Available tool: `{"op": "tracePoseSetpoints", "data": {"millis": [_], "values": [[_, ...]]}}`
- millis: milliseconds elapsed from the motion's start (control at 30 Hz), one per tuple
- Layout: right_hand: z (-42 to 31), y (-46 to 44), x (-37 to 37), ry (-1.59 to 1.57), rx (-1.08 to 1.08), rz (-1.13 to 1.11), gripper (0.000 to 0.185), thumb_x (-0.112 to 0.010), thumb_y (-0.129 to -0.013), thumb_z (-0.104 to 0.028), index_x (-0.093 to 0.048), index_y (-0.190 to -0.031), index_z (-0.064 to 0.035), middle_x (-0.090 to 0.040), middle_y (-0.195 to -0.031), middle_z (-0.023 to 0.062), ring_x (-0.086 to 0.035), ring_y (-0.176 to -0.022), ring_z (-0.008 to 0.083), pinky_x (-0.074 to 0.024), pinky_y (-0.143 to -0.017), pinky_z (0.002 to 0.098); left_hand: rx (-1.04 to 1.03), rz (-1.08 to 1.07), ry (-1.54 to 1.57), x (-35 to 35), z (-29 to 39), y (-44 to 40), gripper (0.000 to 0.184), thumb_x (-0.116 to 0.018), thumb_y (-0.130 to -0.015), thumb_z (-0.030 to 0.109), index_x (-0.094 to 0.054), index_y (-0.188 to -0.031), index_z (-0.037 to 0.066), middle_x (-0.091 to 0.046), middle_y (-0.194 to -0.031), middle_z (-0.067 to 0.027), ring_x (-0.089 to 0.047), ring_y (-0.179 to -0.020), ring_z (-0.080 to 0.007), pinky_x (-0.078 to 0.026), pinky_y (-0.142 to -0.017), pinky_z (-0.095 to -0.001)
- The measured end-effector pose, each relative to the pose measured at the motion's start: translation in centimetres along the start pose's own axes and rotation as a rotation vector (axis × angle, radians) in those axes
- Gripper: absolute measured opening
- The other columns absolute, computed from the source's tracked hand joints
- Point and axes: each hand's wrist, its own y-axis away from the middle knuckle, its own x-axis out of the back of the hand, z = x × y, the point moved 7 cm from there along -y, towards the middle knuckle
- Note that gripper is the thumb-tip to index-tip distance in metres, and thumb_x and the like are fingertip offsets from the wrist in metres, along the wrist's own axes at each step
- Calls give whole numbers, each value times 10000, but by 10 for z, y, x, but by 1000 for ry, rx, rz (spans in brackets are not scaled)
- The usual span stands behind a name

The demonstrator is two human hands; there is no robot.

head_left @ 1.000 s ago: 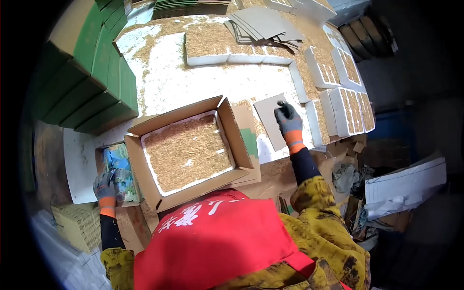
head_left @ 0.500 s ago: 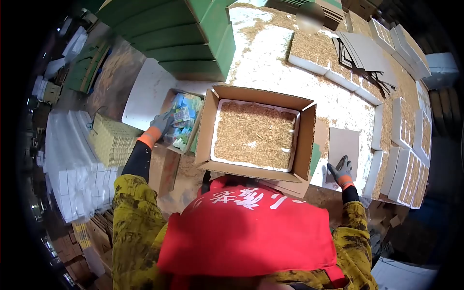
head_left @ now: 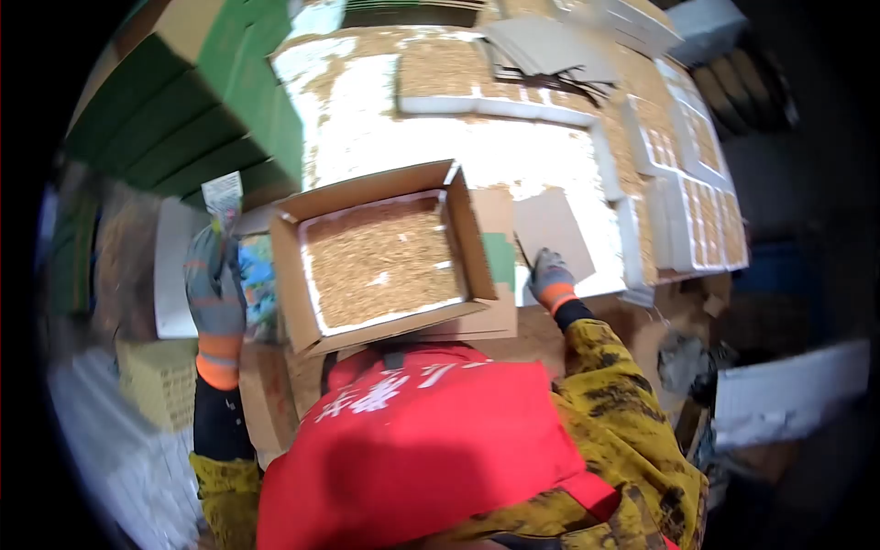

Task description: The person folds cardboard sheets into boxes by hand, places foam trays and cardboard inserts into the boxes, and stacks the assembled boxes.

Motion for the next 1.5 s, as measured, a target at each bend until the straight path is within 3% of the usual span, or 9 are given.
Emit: {"op": "tracePoseSetpoints", "data": {"millis": [233, 367, 567, 600, 833, 1067, 1167, 1200, 1500], "values": [[36, 21, 198, -124, -110, 560, 296, -515, -868, -214, -607, -1097, -51, -656, -911, 177, -641, -797, 352, -504, -693, 431, -237, -707, -135, -61, 105, -1, 785, -699, -713, 145, -338, -1405, 55, -307, -1450, -187, -289, -1347, -322, -174, -1133, -455], [-82, 90, 350, -363, 353, 1028, 213, -522, -897, -123, -622, -1083, -93, -656, -892, 139, -633, -802, 331, -503, -692, 414, 250, -152, 304, -45, 54, 23, 691, -607, -834, 158, -288, -1432, 27, -311, -1462, -184, -292, -1356, -305, -207, -1118, -410], [-282, 120, 291, 95, 1199, 268, 190, -594, -750, -122, -637, -935, -114, -619, -884, 58, -609, -826, 239, -498, -677, 328, 651, -301, 1337, -114, -1, 59, 468, -473, -920, 113, -393, -1359, -29, -514, -1297, -194, -521, -1170, -241, -387, -1009, -310], [-290, 109, 264, 138, 1214, 158, 158, -574, -770, -130, -634, -914, -110, -618, -885, 61, -608, -850, 247, -500, -698, 337, 298, -322, 647, -100, -1, 55, 419, -465, -914, 99, -445, -1309, -40, -538, -1259, -197, -544, -1135, -283, -396, -1005, -321], [-291, 87, 172, 10, 1370, -132, 212, -543, -818, -174, -639, -987, -88, -642, -953, 123, -618, -907, 313, -499, -766, 387, 770, -369, 927, -85, 10, 51, 408, -438, -959, 162, -442, -1314, -38, -500, -1312, -189, -519, -1166, -267, -387, -1014, -339], [-183, 52, 272, -1022, 666, -73, 341, -540, -887, -63, -562, -1228, -63, -626, -1093, 106, -605, -994, 233, -489, -843, 324, 398, -365, 943, -72, 17, 49, 516, -520, -951, 168, -336, -1398, -10, -528, -1276, -116, -530, -1103, -156, -436, -937, -262], [-144, 16, 225, -1521, 380, -147, 516, -562, -886, -69, -403, -1375, -22, -510, -1309, 129, -518, -1165, 215, -446, -967, 320, 945, -442, 1631, -163, -1, 109, 626, -654, -879, 244, -367, -1382, 8, -546, -1250, -105, -535, -1085, -153, -440, -926, -268], [-148, 10, 185, -1380, 343, -256, 633, -599, -887, -142, -297, -1430, -25, -436, -1379, 147, -486, -1210, 231, -406, -1014, 329, 958, -526, 880, -190, -18, 134, 702, -740, -801, 328, -425, -1344, 14, -561, -1226, -97, -537, -1072, -150, -444, -912, -277], [-192, 2, 111, -1423, 240, -261, 809, -792, -725, -390, -431, -1310, 37, -570, -1180, 150, -551, -1056, 209, -441, -918, 309, 1045, -486, 1086, -144, 36, 84, 698, -796, -750, 281, -463, -1285, -20, -594, -1168, -95, -573, -1031, -154, -474, -891, -295]]}}
